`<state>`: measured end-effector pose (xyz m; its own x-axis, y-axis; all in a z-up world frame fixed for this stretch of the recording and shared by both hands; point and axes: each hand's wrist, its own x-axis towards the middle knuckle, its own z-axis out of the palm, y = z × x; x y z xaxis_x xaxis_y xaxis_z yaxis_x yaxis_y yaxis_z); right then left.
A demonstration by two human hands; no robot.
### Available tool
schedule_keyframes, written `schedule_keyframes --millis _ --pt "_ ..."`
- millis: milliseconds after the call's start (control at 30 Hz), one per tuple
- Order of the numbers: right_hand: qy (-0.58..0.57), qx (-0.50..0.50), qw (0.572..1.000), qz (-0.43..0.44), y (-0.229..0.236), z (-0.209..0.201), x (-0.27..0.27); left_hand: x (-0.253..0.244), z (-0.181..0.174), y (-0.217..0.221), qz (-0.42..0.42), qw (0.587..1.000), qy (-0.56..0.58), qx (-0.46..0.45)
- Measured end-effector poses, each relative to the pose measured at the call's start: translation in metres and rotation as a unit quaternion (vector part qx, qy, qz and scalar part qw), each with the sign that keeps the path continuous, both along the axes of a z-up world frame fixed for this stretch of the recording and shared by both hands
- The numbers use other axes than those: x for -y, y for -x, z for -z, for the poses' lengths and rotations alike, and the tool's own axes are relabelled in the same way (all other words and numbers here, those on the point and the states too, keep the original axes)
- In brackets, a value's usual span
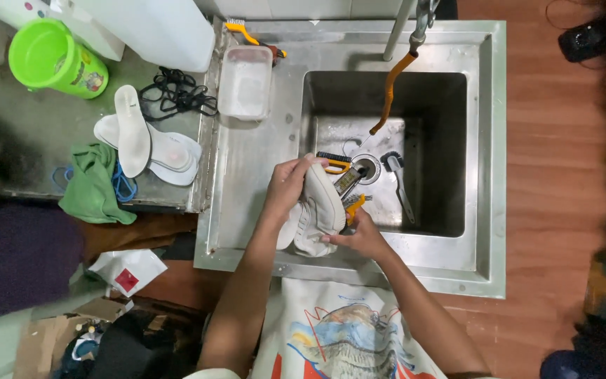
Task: The person scrubs a white sneaker with a yellow-handled brush over a stainless steel sink. They rotate the shoe to clean the sole, sides, and upper, then rinse the brush under running water and continue scrubbing.
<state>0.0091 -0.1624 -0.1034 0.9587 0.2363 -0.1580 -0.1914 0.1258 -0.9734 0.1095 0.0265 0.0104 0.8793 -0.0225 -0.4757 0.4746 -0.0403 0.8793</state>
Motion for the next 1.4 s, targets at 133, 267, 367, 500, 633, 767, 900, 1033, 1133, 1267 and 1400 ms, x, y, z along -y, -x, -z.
schedule_keyframes --millis 133,267,367,500,633,767,900,1033,1133,1267,1400 --pt "0.005 0.006 1.0 0.005 0.003 0.015 -0.004 -0.01 -0.025 0.031 0.105 0.982 -0.035 0.154" --pt "0.049 0.036 0.998 -0.011 0.0 0.031 -0.006 -0.006 -0.036 0.044 0.104 0.943 -0.181 0.259" --pt "0.051 0.024 0.998 -0.017 0.0 0.026 -0.012 -0.014 -0.014 0.041 0.039 0.954 -0.166 0.246" --pt "0.06 0.009 0.998 -0.036 -0.003 0.007 -0.015 -0.031 -0.006 0.026 -0.022 0.979 -0.086 0.182" --pt "0.055 -0.02 0.997 -0.05 -0.004 0.003 -0.013 -0.044 -0.02 0.02 -0.048 0.99 -0.089 0.098" --pt "0.053 -0.033 0.996 -0.068 0.0 0.021 -0.011 -0.055 -0.013 0.023 -0.054 0.996 -0.058 0.05" --pt "0.048 -0.027 0.996 -0.074 0.004 0.015 -0.006 -0.056 -0.009 0.034 -0.081 0.996 -0.03 0.035" --pt "0.052 -0.005 0.996 -0.076 0.002 0.033 -0.005 -0.052 -0.011 0.054 -0.028 0.99 -0.045 0.132" --pt "0.056 -0.002 0.995 -0.08 0.005 0.037 -0.007 -0.047 -0.011 0.063 0.045 0.951 -0.135 0.274" --pt "0.07 0.012 0.995 -0.072 0.0 0.006 -0.01 -0.043 -0.015 0.066 -0.026 0.968 -0.129 0.214" --pt "0.16 0.036 0.986 -0.04 0.015 0.038 -0.005 -0.064 0.0 0.071 -0.062 0.974 -0.131 0.173"
